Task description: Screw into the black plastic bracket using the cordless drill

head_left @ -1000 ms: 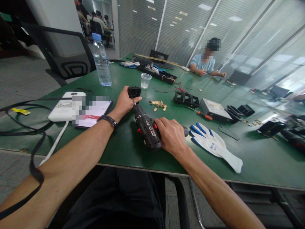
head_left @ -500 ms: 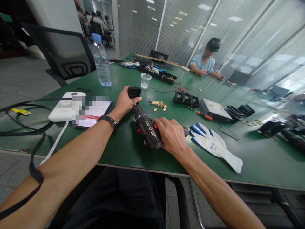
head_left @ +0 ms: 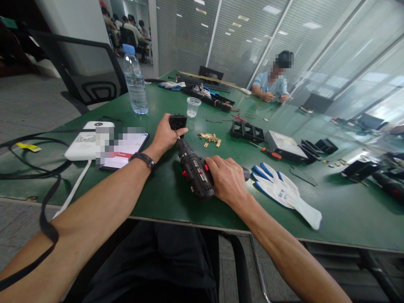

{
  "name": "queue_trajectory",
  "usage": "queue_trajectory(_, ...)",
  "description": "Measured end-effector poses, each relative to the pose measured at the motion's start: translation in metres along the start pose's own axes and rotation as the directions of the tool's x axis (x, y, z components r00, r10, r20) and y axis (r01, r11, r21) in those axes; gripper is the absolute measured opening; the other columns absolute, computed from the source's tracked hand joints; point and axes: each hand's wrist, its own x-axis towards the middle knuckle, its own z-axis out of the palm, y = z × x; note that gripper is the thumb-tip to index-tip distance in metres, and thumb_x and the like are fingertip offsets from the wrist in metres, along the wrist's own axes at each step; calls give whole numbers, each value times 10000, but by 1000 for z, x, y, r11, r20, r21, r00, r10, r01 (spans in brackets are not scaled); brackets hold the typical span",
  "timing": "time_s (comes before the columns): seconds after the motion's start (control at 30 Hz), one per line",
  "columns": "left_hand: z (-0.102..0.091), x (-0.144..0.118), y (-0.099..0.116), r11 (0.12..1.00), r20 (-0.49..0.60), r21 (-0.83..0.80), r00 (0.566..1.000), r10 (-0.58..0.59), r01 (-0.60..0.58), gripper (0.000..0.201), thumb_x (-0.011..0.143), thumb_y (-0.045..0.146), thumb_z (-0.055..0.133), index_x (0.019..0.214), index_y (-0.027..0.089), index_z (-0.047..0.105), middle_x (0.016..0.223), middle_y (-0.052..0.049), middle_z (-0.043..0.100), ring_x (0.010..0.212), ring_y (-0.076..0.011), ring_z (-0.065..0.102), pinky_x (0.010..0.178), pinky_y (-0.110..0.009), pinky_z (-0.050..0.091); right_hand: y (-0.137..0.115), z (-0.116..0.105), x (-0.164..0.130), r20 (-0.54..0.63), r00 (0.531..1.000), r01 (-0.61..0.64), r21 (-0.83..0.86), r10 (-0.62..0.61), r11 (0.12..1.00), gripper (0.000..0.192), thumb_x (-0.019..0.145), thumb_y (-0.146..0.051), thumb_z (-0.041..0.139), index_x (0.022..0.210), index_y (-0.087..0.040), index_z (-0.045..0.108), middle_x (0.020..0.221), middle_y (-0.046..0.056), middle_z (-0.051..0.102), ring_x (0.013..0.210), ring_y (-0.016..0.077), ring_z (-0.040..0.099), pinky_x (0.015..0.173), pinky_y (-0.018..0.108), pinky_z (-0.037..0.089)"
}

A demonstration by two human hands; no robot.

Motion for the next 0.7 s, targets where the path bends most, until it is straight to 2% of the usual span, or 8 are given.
queue_trajectory(0.47,0,1,-1,1000,7,-7,1000,-16,16,480,627,351,794,990,197,519,961,-59,608,923,-247,591,894,-441,471,0,0,0,-1,1000,1,-8,-1,1000,320,862,-234,535,1175,-169,556,1027,89,641,829,219,558,740,340,301)
queue_trajectory(0.7,1,0,1,1000,21,-23,1000,4,-4,527,645,318,768,1086,199,506,1045,-57,613,984,-243,587,924,-427,454,0,1,1,9,1000,-3,-8,3,1000,333,847,-222,545,1176,-170,553,1037,90,642,833,219,565,746,340,307)
